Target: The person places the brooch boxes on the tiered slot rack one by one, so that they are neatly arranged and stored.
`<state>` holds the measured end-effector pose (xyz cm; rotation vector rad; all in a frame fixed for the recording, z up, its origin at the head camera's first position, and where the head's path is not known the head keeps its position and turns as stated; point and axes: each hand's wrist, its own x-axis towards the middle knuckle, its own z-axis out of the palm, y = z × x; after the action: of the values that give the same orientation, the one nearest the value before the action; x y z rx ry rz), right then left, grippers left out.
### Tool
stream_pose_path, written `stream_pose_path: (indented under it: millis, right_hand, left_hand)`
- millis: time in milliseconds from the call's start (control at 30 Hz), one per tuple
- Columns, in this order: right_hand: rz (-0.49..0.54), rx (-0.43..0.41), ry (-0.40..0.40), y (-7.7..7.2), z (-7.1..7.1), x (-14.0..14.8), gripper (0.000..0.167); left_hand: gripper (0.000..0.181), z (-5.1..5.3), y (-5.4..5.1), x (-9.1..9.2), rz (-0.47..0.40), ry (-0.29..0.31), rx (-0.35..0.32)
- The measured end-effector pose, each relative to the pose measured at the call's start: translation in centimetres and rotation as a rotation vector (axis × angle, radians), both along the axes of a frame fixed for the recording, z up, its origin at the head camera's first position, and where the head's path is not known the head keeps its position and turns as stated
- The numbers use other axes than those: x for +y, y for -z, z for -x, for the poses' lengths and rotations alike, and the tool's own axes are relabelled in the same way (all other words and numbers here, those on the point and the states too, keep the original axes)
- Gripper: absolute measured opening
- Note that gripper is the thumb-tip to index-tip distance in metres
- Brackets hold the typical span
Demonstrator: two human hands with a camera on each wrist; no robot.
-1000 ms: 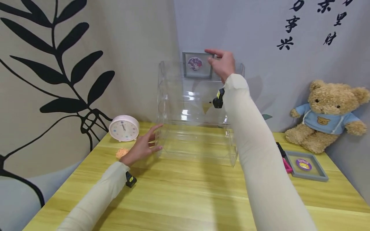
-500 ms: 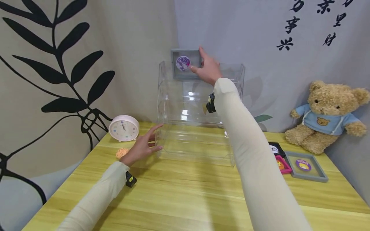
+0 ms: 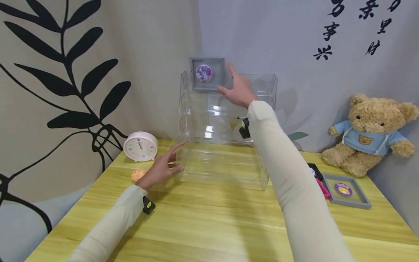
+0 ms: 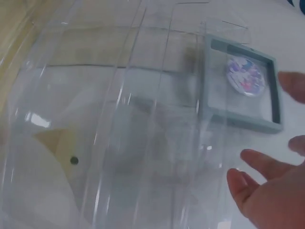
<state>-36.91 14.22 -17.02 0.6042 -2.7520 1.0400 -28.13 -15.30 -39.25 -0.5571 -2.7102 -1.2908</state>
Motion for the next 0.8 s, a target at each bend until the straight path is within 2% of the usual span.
stream_pose_path:
  millis: [100, 267, 400, 500, 633, 800]
  right_hand:
    - [-0.029, 0.024, 0.004, 0.4, -1.4, 2.0, 0.077]
    - [-0.088, 0.036, -0.005, 2.0, -4.6, 6.6, 0.049]
    - [-0.178, 0.056, -0.003, 3.2, -6.4, 10.1, 0.034]
    - [-0.246, 0.039, 0.012, 3.8, -7.0, 12.8, 0.032]
    - [-0.314, -0.039, 0.05, 4.9, -7.8, 16.5, 0.033]
    - [-0.383, -0.134, 0.093, 7.2, -8.8, 20.9, 0.036]
  left_hand:
    - [0.093, -0.1, 0.4, 0.4, -0.014, -0.003, -0.004]
    - [0.092, -0.6, 1.1, 1.1, -0.011, 0.036, -0.025]
    - [0.092, -0.8, 1.0, 1.0, 0.011, 0.012, -0.012]
    - [0.092, -0.8, 0.6, 0.7, 0.016, -0.007, -0.01]
    - [0.091, -0.5, 0.1, 0.2, 0.013, 0.001, -0.012]
    - [0.09, -0.2, -0.1, 0.1, 0.021, -0.002, -0.005]
